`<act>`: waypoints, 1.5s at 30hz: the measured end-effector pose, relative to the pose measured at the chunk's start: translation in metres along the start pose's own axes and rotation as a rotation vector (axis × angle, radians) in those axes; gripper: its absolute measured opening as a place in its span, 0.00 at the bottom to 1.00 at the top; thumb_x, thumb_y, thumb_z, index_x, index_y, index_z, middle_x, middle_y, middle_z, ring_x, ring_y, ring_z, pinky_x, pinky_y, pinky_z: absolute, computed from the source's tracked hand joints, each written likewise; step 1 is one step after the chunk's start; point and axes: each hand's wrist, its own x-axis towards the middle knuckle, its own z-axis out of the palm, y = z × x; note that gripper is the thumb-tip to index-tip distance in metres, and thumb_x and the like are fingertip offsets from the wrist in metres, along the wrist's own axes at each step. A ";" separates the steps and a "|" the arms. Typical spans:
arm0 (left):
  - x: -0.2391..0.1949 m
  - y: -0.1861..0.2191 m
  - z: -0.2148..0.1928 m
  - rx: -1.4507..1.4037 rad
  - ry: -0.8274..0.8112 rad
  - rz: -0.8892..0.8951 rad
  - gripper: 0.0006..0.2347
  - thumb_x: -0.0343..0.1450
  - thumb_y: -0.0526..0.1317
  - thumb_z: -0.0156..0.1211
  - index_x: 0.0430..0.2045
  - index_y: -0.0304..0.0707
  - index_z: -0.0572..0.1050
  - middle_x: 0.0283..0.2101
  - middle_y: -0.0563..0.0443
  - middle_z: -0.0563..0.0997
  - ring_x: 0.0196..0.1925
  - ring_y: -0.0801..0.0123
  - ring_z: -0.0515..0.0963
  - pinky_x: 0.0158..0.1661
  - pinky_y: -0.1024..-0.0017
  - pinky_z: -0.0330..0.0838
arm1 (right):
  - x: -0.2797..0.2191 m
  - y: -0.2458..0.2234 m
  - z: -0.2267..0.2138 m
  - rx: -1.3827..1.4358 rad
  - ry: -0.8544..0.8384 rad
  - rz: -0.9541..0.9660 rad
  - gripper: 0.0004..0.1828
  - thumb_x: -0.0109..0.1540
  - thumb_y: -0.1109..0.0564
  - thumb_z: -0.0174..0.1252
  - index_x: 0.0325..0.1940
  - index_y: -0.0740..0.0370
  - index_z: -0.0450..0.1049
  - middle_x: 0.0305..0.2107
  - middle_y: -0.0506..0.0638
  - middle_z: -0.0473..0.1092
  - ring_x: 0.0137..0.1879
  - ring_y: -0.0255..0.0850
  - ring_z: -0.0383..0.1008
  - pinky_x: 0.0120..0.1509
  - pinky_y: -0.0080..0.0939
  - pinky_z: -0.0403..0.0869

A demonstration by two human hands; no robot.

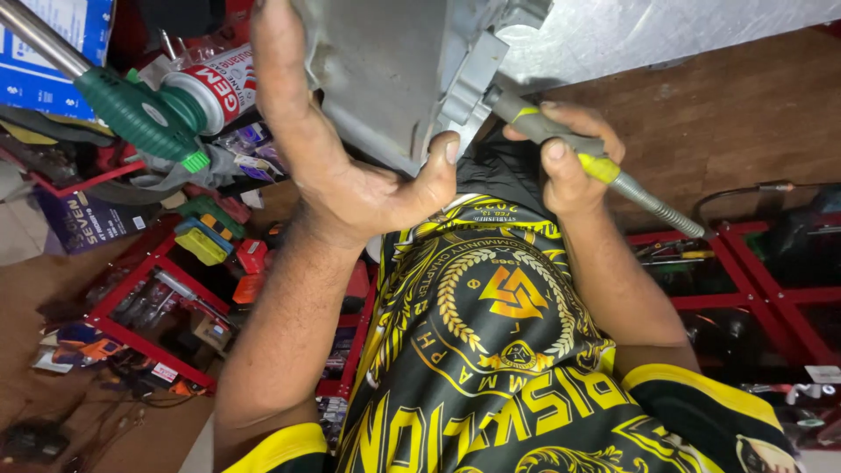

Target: Cleaning and smoothing the gasket surface of a motorcycle engine crankcase using a rotary tool

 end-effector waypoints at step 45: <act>0.003 0.000 0.002 0.019 0.016 0.020 0.52 0.66 0.54 0.84 0.79 0.43 0.46 0.83 0.59 0.50 0.90 0.69 0.52 0.94 0.60 0.50 | 0.003 0.012 -0.003 0.220 -0.008 0.116 0.24 0.69 0.44 0.55 0.55 0.69 0.68 0.35 0.72 0.75 0.41 0.62 0.83 0.47 0.48 0.79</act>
